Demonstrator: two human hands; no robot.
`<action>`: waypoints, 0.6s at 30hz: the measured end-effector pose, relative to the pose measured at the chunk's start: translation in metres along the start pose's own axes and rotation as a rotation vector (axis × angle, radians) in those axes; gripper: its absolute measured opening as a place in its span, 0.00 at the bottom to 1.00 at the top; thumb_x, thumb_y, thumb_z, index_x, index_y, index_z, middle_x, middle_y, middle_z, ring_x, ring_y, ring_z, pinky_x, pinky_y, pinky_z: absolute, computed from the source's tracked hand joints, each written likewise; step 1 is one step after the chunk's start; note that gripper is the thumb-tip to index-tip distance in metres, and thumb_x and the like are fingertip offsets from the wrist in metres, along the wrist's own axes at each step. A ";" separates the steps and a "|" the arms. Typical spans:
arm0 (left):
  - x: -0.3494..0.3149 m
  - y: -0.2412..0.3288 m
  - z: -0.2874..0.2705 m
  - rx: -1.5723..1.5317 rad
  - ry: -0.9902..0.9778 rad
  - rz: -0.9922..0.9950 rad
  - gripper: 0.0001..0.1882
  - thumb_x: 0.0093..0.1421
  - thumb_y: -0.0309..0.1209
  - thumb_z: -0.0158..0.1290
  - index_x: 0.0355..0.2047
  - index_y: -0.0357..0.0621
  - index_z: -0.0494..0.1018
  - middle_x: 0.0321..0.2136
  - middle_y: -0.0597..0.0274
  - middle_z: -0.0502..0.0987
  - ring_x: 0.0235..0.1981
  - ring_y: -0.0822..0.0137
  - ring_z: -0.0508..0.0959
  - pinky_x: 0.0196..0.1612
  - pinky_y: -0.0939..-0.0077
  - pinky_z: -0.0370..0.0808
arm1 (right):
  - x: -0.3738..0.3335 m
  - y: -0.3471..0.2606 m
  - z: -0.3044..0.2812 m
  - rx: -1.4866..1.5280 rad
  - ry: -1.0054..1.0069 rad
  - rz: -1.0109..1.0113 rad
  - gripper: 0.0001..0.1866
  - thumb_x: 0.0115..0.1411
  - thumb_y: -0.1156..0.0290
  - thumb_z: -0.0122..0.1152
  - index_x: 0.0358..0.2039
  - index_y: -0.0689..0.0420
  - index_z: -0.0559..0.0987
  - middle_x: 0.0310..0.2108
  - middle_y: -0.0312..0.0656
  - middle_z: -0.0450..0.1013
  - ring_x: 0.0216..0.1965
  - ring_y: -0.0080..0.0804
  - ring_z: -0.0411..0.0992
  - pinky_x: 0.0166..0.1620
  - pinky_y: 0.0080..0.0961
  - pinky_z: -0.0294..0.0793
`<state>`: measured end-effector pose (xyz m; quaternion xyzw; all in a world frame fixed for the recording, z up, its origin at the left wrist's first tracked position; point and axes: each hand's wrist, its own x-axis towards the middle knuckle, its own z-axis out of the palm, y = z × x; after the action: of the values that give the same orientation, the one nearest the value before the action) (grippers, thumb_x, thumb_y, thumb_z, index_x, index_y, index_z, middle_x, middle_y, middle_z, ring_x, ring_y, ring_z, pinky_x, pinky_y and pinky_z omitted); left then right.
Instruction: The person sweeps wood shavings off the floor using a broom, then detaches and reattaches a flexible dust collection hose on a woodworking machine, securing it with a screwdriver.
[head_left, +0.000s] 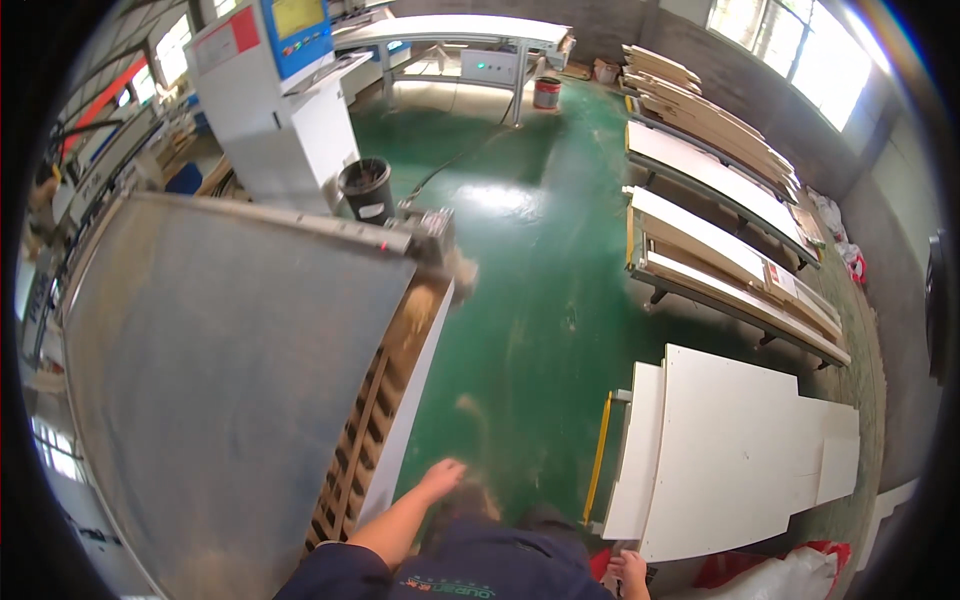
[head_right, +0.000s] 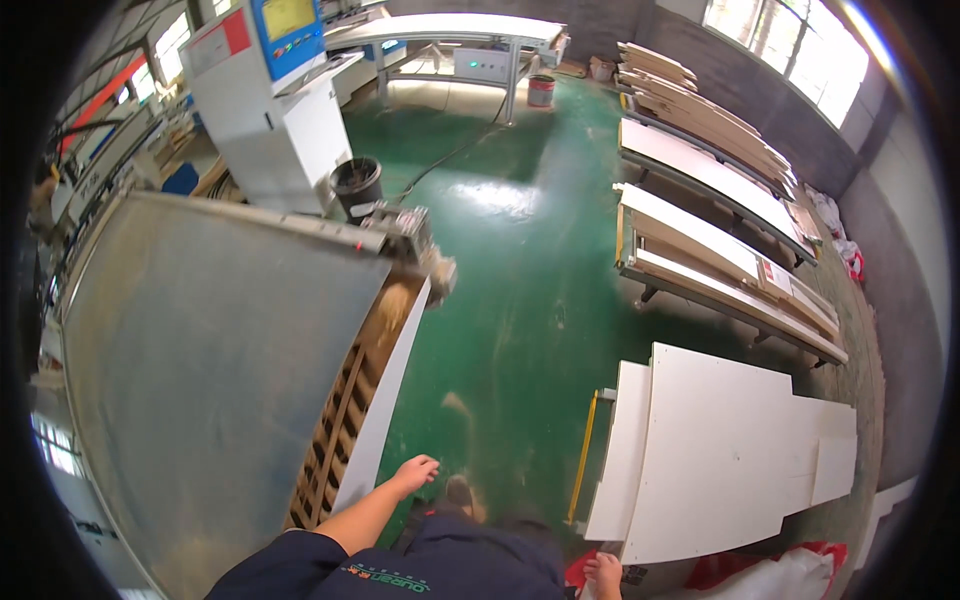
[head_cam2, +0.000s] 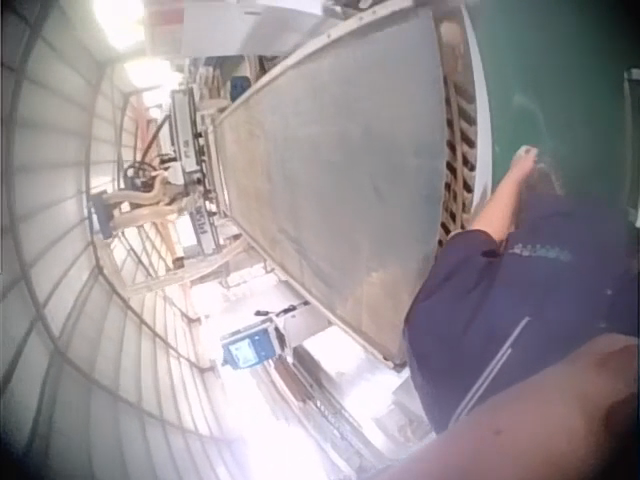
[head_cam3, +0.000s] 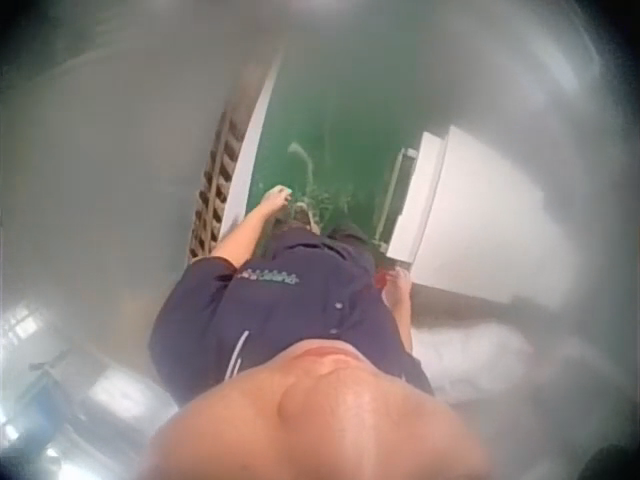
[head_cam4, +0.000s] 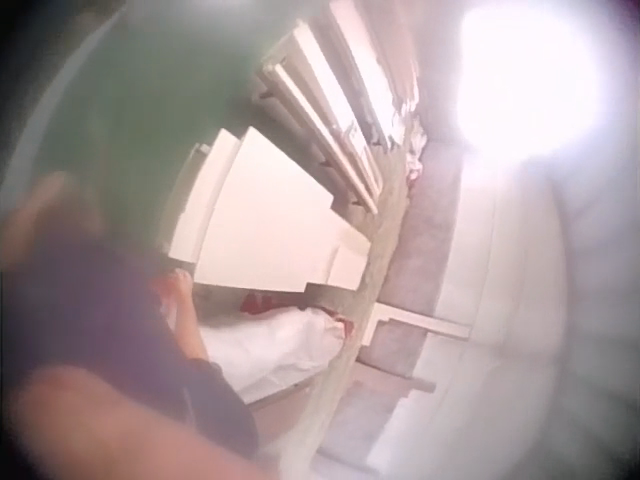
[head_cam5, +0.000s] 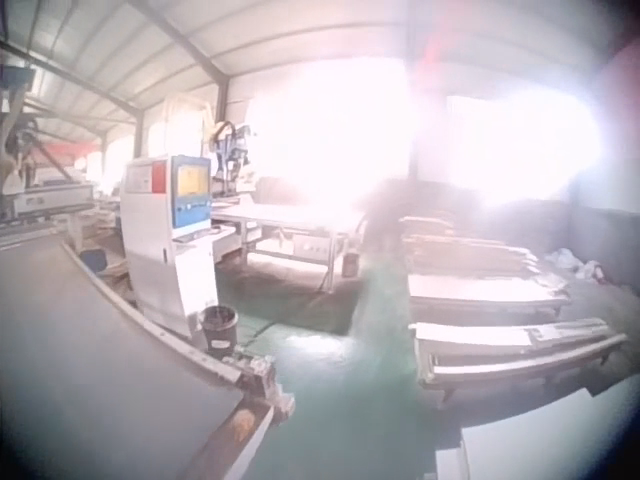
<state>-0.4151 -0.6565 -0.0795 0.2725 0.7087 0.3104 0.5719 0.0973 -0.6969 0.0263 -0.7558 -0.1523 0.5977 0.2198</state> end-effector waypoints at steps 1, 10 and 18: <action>0.025 0.038 0.000 0.053 -0.017 0.026 0.20 0.59 0.43 0.51 0.39 0.36 0.74 0.30 0.54 0.78 0.31 0.64 0.77 0.37 0.67 0.74 | 0.023 0.004 -0.010 -0.001 -0.024 0.077 0.10 0.61 0.67 0.52 0.35 0.60 0.77 0.29 0.47 0.76 0.24 0.36 0.75 0.26 0.29 0.73; 0.225 0.219 -0.005 0.405 0.051 0.051 0.24 0.56 0.47 0.51 0.41 0.37 0.75 0.38 0.46 0.79 0.41 0.53 0.78 0.45 0.62 0.73 | 0.247 -0.090 0.034 -0.188 -0.143 -0.005 0.18 0.62 0.61 0.46 0.45 0.61 0.73 0.35 0.48 0.74 0.32 0.39 0.72 0.35 0.34 0.71; 0.288 0.220 -0.021 0.397 0.058 -0.314 0.21 0.55 0.45 0.52 0.29 0.36 0.78 0.21 0.54 0.78 0.23 0.61 0.78 0.31 0.66 0.73 | 0.361 -0.571 0.215 -0.318 -0.177 -0.480 0.07 0.56 0.72 0.54 0.33 0.62 0.76 0.25 0.41 0.74 0.22 0.27 0.70 0.24 0.24 0.69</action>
<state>-0.4852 -0.3005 -0.0958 0.2571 0.8055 0.0801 0.5279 -0.0064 0.0031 -0.0229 -0.6680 -0.4369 0.5609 0.2197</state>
